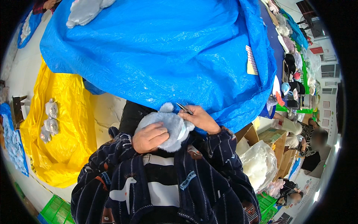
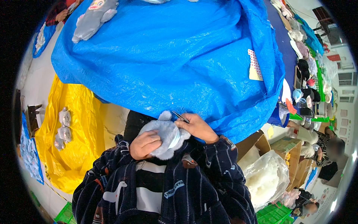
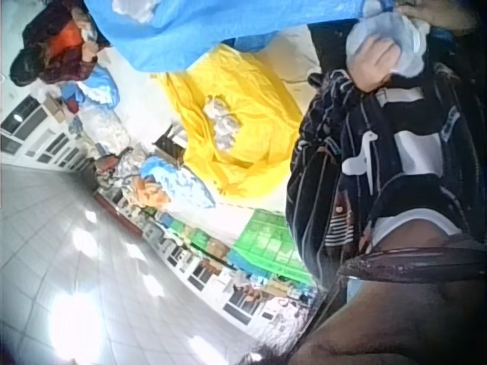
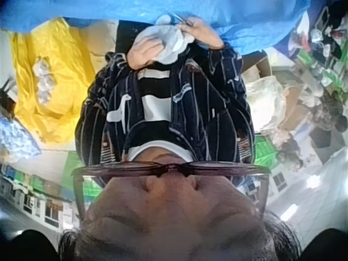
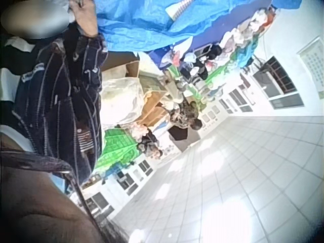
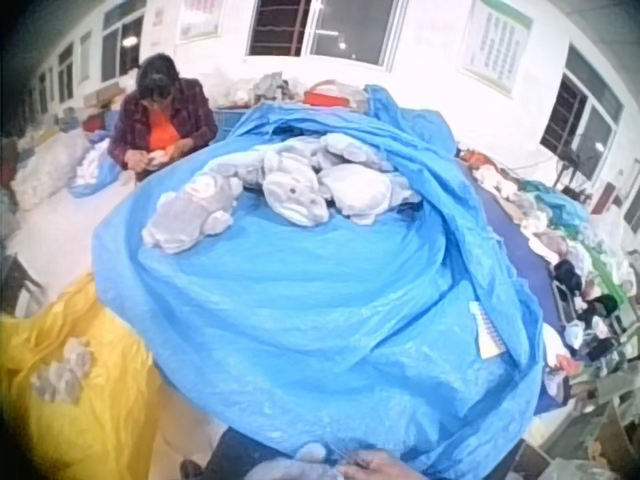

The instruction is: The person repeatedly picks up gray stuffed bear toys from a blue tarp, uses scissors to trim loose threads or fabric around the face and edges, and places the finished items back on the tarp. The process is repeated for multiple toys in a factory setting.

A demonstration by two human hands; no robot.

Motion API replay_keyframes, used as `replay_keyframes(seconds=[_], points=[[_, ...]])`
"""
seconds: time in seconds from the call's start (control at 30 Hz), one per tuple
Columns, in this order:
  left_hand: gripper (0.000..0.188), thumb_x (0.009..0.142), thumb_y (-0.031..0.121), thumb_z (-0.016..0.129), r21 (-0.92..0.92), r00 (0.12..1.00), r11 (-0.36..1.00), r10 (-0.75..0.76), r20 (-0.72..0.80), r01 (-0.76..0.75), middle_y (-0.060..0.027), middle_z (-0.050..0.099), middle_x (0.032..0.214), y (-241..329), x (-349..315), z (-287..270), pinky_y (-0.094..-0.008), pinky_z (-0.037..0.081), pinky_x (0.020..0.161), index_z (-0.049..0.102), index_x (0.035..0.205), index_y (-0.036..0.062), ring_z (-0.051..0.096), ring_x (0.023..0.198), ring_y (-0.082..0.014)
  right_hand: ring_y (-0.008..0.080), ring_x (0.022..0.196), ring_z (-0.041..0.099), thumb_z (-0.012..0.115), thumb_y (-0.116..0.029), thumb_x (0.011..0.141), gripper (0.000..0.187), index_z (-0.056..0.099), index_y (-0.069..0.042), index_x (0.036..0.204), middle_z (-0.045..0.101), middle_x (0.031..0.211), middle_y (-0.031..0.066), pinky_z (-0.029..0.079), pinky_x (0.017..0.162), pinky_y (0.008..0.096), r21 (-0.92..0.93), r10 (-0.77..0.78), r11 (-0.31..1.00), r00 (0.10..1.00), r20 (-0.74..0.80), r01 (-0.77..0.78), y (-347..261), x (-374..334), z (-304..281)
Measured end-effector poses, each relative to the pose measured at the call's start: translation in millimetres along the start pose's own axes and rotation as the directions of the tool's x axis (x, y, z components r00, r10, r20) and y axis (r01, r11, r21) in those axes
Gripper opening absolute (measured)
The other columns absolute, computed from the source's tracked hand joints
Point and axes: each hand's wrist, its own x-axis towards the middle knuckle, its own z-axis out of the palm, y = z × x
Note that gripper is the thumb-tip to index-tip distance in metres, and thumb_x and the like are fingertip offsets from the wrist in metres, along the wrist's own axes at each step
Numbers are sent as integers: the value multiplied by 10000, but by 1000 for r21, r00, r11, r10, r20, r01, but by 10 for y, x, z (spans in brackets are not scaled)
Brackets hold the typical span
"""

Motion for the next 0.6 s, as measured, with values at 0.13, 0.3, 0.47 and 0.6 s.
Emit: replay_keyframes(seconds=[0.13, 0.3, 0.47, 0.6], points=[[457, 622, 83, 615, -55, 985, 986, -150, 87, 155, -145, 509, 1014, 25, 73, -97, -384, 453, 766, 497, 1057, 6, 523, 883, -343, 84, 650, 478, 604, -210, 826, 213, 590, 2, 833, 541, 691, 34, 400, 567, 243, -162, -79, 985, 991, -112, 60, -193, -20, -62], [362, 692, 70, 614, -189, 899, 882, -438, 4, 431, -138, 529, 982, -139, 247, -73, -329, 445, 745, 489, 1025, 2, 540, 860, -281, 324, 693, 566, 601, -40, 684, 130, 548, -21, 801, 575, 797, 133, 467, 585, 351, -698, -472, 658, 877, -89, 282, -1021, -208, 413], [412, 790, 83, 580, -797, 671, 362, -738, 72, 483, -61, 536, 1018, -207, 372, -342, -265, 411, 817, 402, 1158, 36, 513, 919, -121, 204, 658, 579, 647, -100, 750, 185, 596, -36, 916, 586, 931, 126, 460, 563, 297, -460, -550, 815, 718, -426, 352, -1186, -89, 54], [486, 827, 81, 531, -908, 660, 258, -751, 27, 330, -60, 493, 1102, -285, 432, -346, -262, 384, 862, 322, 1265, 57, 467, 996, -116, 152, 797, 543, 655, -126, 776, 272, 571, 37, 976, 582, 933, 109, 432, 703, 274, -111, -289, 957, 899, -329, 267, -827, -50, 26]])
